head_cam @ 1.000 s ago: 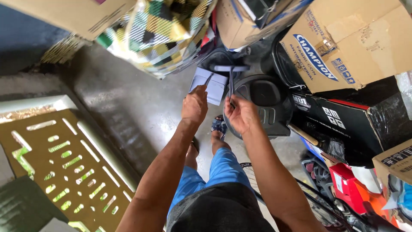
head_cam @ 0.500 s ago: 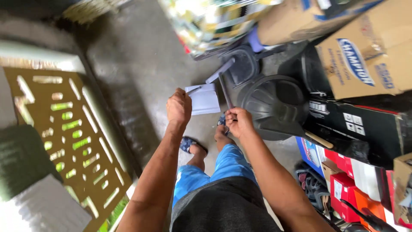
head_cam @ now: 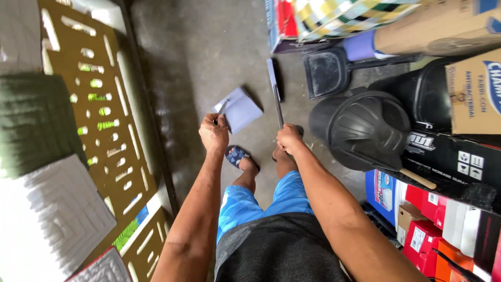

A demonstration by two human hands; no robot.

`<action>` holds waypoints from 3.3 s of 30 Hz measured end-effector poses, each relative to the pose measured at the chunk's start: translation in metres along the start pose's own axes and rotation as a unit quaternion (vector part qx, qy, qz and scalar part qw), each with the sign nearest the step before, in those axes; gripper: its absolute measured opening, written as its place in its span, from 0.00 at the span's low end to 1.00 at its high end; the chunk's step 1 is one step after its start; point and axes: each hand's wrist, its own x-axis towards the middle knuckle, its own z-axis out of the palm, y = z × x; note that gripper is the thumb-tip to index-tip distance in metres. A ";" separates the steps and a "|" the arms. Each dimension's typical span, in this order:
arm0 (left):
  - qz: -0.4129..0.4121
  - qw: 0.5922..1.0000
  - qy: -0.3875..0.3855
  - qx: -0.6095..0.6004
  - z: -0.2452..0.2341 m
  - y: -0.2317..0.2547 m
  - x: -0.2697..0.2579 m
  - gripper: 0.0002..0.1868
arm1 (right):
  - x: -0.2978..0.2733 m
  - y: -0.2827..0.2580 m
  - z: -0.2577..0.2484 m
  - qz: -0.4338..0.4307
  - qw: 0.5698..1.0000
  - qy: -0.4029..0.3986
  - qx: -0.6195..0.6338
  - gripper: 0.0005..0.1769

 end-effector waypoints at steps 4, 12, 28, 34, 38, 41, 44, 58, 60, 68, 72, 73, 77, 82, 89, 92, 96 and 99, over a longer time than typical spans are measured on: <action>-0.090 0.994 -0.008 -0.068 -0.035 0.002 0.009 0.16 | 0.011 0.030 -0.013 -0.088 0.994 -0.043 0.045 0.10; -0.093 0.991 0.059 -0.073 -0.058 -0.061 0.025 0.20 | -0.012 0.021 0.041 -0.245 0.862 0.079 -0.436 0.09; -0.166 0.980 -0.021 -0.108 -0.115 -0.037 0.058 0.12 | -0.043 -0.053 0.081 -0.065 0.972 0.006 -0.226 0.14; -0.160 0.984 0.020 -0.077 -0.086 -0.054 0.071 0.14 | 0.013 -0.091 0.099 -0.164 0.888 0.078 -0.423 0.16; -0.119 0.986 0.070 -0.097 -0.060 -0.061 0.076 0.14 | 0.049 -0.058 0.098 -0.297 0.753 0.043 -0.586 0.16; -0.116 0.983 0.082 -0.117 -0.047 -0.059 0.080 0.14 | 0.009 -0.050 0.082 -0.232 0.786 -0.018 -0.573 0.16; -0.146 0.977 0.095 -0.123 -0.045 -0.041 0.097 0.11 | 0.027 -0.068 0.045 -0.249 0.841 -0.058 -0.477 0.16; -0.159 0.974 0.094 -0.130 -0.009 0.008 0.145 0.08 | 0.144 -0.230 0.089 -0.223 0.796 0.063 -0.559 0.14; -0.172 0.970 0.094 -0.142 -0.004 0.010 0.152 0.08 | 0.135 -0.209 0.092 -0.262 0.711 0.003 -0.652 0.12; -0.168 0.972 0.103 -0.128 -0.008 0.007 0.162 0.06 | 0.081 -0.192 0.031 -0.279 0.774 -0.080 -0.563 0.26; -0.140 0.976 0.113 -0.126 -0.014 0.015 0.164 0.06 | 0.084 -0.261 0.043 -0.283 0.757 0.015 -0.589 0.23; -0.140 0.976 0.113 -0.126 -0.013 0.016 0.164 0.06 | 0.124 -0.257 0.036 -0.282 0.757 0.015 -0.590 0.23; -0.150 0.976 0.093 -0.131 -0.009 0.018 0.166 0.06 | 0.197 -0.246 0.043 -0.309 0.846 0.018 -0.433 0.13; -0.141 0.974 0.104 -0.144 -0.005 0.010 0.178 0.06 | 0.112 -0.266 0.084 -0.027 0.972 -0.057 -0.226 0.11; -0.149 0.973 0.093 -0.148 -0.012 0.017 0.209 0.08 | 0.123 -0.314 0.105 -0.127 0.942 0.019 -0.311 0.14; -0.148 0.972 0.095 -0.158 -0.007 0.021 0.221 0.09 | 0.201 -0.309 0.109 -0.251 0.832 0.076 -0.489 0.14; -0.090 0.979 0.108 -0.147 0.005 0.012 0.231 0.09 | 0.219 -0.271 0.129 -0.315 0.669 0.060 -0.671 0.16; -0.200 0.966 0.030 -0.164 -0.018 0.037 0.243 0.10 | 0.185 -0.212 0.118 -0.312 0.741 -0.008 -0.595 0.22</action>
